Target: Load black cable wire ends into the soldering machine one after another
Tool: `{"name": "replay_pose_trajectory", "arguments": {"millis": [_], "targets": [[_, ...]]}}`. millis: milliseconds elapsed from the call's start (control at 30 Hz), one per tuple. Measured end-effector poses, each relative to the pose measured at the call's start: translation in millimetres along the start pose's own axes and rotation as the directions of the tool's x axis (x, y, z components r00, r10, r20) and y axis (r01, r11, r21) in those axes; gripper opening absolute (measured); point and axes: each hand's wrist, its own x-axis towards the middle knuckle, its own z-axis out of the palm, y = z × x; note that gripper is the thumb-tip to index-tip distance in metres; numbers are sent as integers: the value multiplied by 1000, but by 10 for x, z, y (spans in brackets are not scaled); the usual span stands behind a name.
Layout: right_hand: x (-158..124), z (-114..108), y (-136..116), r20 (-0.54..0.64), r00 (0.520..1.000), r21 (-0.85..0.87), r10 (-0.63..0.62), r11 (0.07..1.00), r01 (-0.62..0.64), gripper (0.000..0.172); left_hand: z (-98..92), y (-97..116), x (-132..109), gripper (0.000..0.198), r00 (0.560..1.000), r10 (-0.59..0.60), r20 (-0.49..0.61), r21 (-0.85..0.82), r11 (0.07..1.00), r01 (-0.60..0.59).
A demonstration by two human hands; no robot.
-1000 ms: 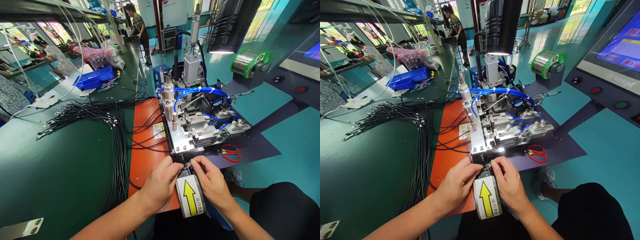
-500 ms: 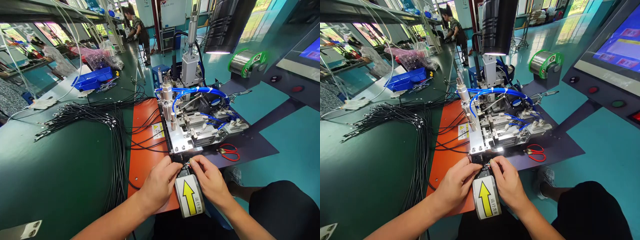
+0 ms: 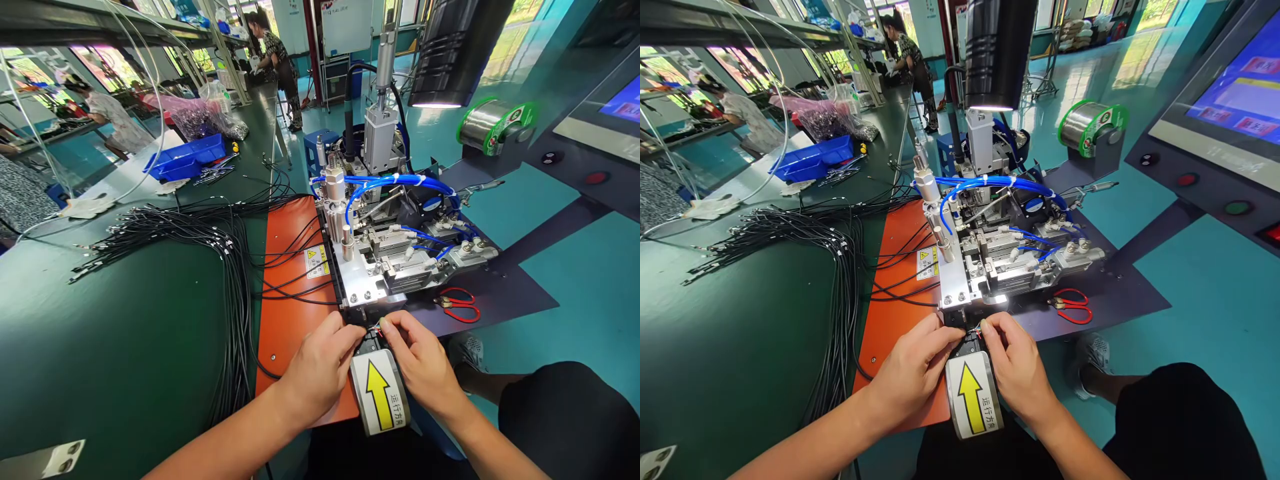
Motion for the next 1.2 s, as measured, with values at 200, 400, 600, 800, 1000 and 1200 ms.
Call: {"name": "replay_pose_trajectory", "arguments": {"millis": [200, 400, 600, 800, 1000, 1200], "targets": [[7, -3, 7, -2, 1000, -4, -5, 1000, 5, 27, -5, 9, 8, 24, 1000, 6, 6, 10, 1000, -6], [3, -6, -2, -3, 1000, -9, 12, 1000, -12, 27, -20, 49, 19, 24, 1000, -17, 19, 49, 999, 16], [26, -4, -33, -17, 999, -36, 37, 999, -38, 29, -30, 93, 33, 25, 998, -51, 48, 110, 993, 45], [42, 13, -23, -18, 999, -62, 33, 997, -34, 30, -10, 81, 9, 25, 998, -22, 66, 233, 972, 6], [32, 30, 6, -19, 1000, -55, 22, 998, -23, 30, -12, 35, -21, 25, 996, 13, 91, 408, 912, -50], [18, 38, 8, -24, 999, -39, 30, 999, -31, 30, -45, 50, -30, 26, 993, 51, 107, 494, 864, -98]]}}
